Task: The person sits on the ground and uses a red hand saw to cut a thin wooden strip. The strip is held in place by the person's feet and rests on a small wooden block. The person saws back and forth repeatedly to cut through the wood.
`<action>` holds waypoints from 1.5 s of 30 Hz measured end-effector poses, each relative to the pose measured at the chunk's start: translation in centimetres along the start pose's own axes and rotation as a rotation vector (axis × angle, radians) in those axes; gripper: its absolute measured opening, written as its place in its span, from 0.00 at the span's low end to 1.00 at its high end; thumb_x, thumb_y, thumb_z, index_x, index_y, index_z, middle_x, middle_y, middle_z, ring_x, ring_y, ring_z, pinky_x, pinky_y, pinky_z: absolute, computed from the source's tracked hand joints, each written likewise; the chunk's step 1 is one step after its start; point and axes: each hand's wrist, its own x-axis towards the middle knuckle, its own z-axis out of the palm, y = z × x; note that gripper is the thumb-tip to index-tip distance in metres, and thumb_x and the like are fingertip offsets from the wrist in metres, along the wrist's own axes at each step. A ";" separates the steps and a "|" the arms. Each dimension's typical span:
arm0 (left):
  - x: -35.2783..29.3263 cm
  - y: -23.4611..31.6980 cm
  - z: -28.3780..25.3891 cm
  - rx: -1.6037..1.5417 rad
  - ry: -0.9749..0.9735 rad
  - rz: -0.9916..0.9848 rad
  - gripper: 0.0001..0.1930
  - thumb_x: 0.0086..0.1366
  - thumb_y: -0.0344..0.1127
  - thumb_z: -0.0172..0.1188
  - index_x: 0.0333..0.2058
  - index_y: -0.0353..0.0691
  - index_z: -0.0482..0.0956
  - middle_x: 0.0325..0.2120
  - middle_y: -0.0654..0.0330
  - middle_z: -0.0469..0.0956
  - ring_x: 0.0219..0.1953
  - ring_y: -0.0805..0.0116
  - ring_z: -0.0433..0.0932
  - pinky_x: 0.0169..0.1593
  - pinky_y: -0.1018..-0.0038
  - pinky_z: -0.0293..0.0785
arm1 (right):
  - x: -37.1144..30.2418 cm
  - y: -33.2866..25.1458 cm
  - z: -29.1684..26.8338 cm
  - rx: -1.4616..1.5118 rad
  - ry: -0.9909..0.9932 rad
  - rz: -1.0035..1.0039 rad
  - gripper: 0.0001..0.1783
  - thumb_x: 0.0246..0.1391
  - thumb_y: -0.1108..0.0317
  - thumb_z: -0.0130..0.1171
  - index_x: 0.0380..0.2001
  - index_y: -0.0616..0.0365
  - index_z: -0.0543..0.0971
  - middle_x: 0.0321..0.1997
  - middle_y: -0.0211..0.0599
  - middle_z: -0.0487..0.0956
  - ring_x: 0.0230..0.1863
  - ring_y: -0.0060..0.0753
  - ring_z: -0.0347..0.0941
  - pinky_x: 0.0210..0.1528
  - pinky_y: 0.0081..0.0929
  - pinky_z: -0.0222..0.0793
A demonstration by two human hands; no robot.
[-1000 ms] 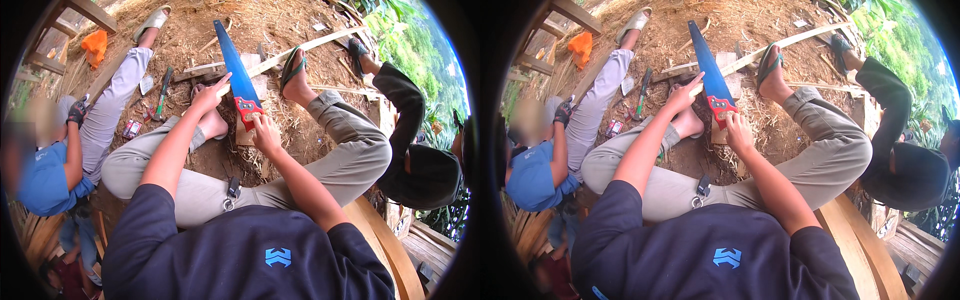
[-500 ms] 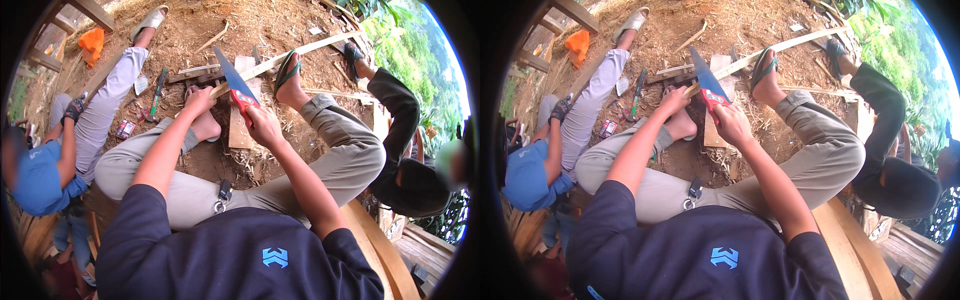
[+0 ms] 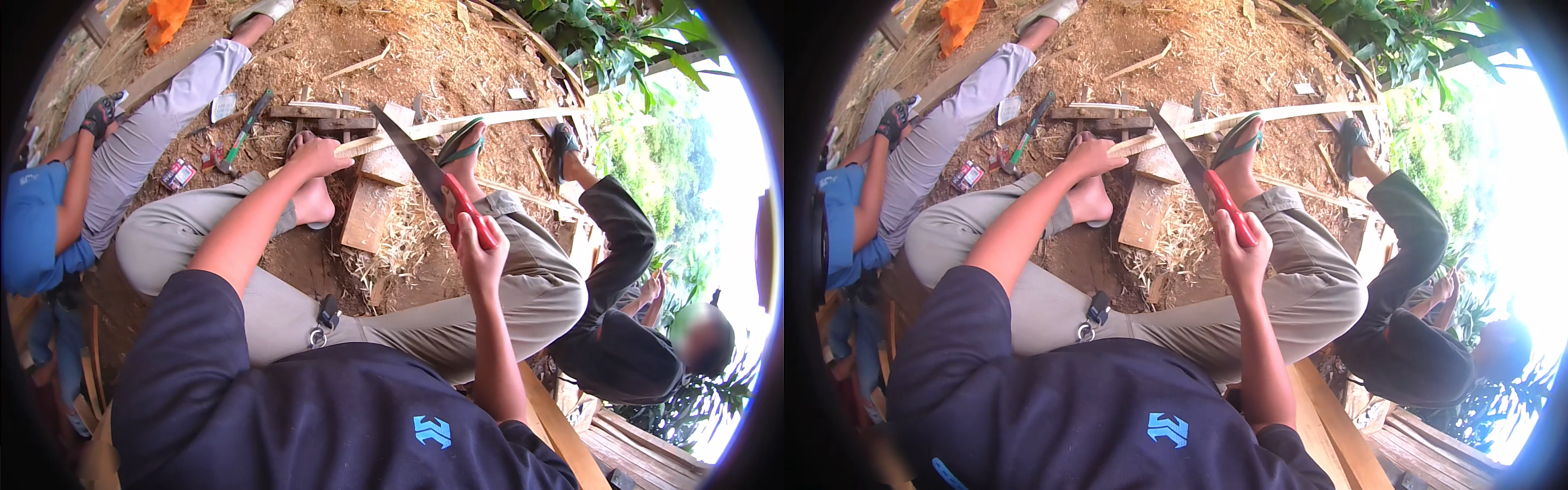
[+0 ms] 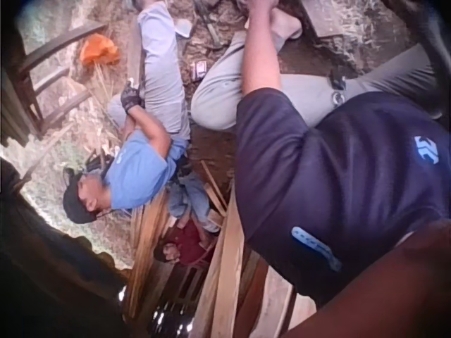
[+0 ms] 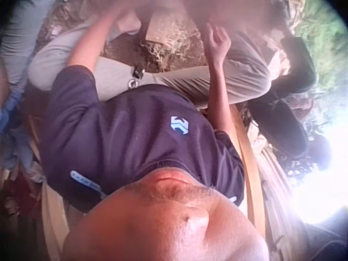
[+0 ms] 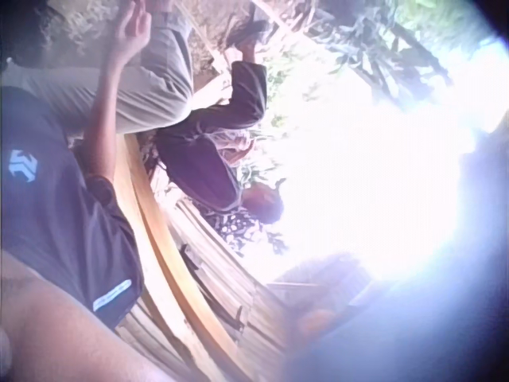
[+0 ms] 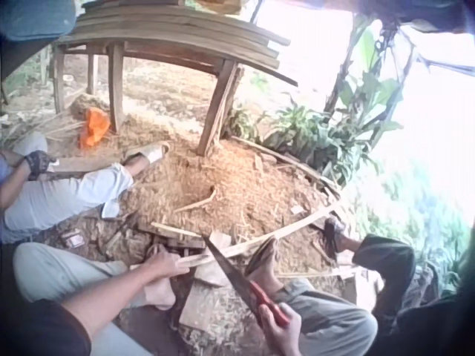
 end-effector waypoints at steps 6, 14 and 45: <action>0.1 0.1 0.5 0.008 0.063 -0.017 0.29 0.61 0.65 0.62 0.44 0.44 0.84 0.47 0.40 0.83 0.61 0.29 0.68 0.67 0.43 0.56 | 0.2 0.7 -0.9 0.023 0.007 0.072 0.14 0.65 0.63 0.66 0.28 0.59 0.79 0.20 0.19 0.73 0.20 0.08 0.65 0.21 0.15 0.57; 0.4 -0.1 0.0 -0.035 -0.034 -0.005 0.28 0.62 0.62 0.63 0.48 0.44 0.83 0.47 0.47 0.84 0.55 0.42 0.79 0.60 0.51 0.70 | -1.6 -2.6 -2.5 -0.133 0.027 0.004 0.13 0.65 0.62 0.66 0.31 0.60 0.80 0.19 0.19 0.73 0.19 0.08 0.65 0.21 0.14 0.56; 0.9 -0.4 1.0 -0.076 -0.026 0.049 0.27 0.61 0.59 0.65 0.48 0.42 0.82 0.48 0.46 0.83 0.53 0.46 0.81 0.56 0.54 0.75 | -3.4 -6.3 -1.7 -0.285 -0.103 -0.015 0.14 0.62 0.63 0.66 0.28 0.63 0.82 0.18 0.18 0.70 0.20 0.09 0.61 0.22 0.20 0.54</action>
